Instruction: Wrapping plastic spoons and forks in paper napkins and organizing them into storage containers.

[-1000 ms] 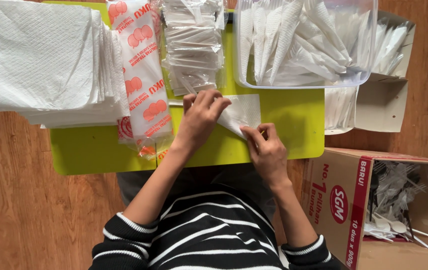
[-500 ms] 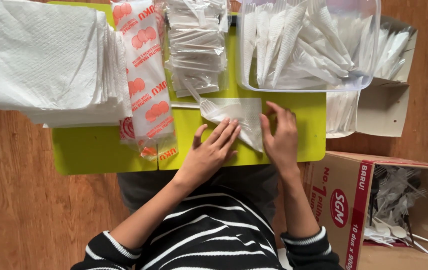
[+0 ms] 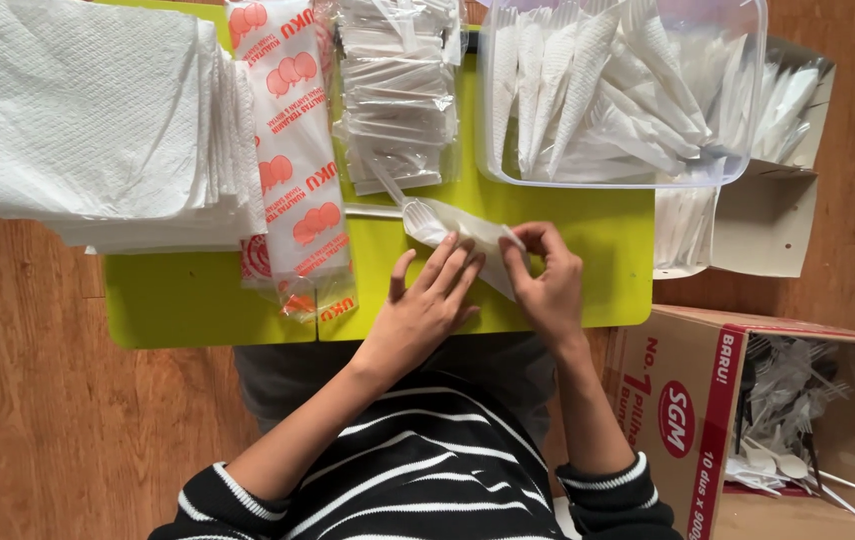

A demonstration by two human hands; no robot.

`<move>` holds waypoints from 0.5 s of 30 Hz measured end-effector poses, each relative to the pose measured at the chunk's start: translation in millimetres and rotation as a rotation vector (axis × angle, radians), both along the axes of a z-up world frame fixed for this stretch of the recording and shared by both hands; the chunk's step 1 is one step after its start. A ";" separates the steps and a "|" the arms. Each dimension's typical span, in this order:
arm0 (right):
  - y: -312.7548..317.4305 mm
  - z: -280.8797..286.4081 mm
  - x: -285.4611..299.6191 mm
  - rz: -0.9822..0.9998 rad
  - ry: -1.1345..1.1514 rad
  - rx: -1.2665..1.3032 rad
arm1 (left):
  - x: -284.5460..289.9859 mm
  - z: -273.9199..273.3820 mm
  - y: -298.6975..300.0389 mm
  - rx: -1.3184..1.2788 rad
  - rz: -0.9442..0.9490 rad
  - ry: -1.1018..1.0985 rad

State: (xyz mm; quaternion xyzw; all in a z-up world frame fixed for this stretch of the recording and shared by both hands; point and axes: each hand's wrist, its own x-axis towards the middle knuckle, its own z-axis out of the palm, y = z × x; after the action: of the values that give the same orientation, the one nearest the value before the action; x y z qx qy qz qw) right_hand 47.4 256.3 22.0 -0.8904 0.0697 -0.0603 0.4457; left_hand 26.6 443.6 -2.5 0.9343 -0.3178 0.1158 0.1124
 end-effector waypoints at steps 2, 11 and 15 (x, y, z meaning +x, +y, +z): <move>7.2 6.2 -6.5 0.017 0.000 0.049 | 0.3 3.5 1.8 0.006 0.014 -0.005; 40.0 1.1 -33.0 0.002 -0.164 0.044 | 9.0 -6.4 7.2 -0.200 -0.065 0.046; 45.2 -3.8 -40.2 0.099 -0.307 -0.039 | 6.7 -9.5 15.0 -0.305 -0.007 0.170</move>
State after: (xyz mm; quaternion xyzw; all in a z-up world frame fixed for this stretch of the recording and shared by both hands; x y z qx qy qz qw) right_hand 7.2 301.5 18.3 -0.8816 -0.0444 -0.1752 0.4361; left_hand 33.3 458.7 -12.1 0.9118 -0.2891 0.0829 0.2794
